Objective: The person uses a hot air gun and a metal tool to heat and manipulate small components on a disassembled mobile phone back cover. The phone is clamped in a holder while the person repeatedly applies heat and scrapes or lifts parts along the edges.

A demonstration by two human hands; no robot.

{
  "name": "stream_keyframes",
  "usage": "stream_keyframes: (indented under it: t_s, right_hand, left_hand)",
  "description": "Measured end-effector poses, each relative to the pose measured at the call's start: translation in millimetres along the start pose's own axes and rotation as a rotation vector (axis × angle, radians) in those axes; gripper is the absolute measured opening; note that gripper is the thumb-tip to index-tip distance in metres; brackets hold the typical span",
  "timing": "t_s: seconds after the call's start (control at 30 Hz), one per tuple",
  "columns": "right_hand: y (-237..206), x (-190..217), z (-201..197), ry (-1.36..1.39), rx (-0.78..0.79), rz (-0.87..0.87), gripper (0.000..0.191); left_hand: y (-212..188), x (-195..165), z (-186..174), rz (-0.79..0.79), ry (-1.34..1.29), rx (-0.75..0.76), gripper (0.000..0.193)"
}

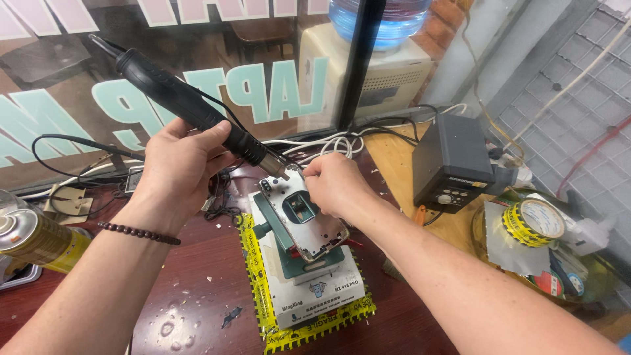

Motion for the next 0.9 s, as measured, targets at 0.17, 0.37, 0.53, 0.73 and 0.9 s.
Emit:
stream_keyframes:
  t_s: [0.17,0.37,0.53,0.73,0.9]
  right_hand:
    - [1,-1,2,-0.055,-0.047,-0.055,0.025]
    - [12,-10,9,-0.02,-0.071,-0.068,0.024]
    - [23,1,7,-0.11,-0.146,-0.242,0.023]
    - [17,-8,7,-0.075,-0.074,-0.131,0.024]
    - [12,-6,9,-0.09,-0.137,-0.216,0.024]
  left_hand:
    - [-2,3,-3,-0.002,-0.011,-0.001,0.009]
    - [-3,5,1,-0.008,0.002,0.008,0.01]
    - [-2,6,6,0.004,0.003,0.004,0.01]
    - [2,4,2,0.048,-0.022,0.0,0.01]
    - [2,5,-4,0.03,0.01,-0.008,0.009]
Point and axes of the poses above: each hand's wrist, its own y-axis towards the middle knuckle, its own z-axis out of the palm, x = y × z, the point moved 5 cm from there along y, towards the middle knuckle, and after that the axes turned 5 degrees about x, right-handed, at the moved point
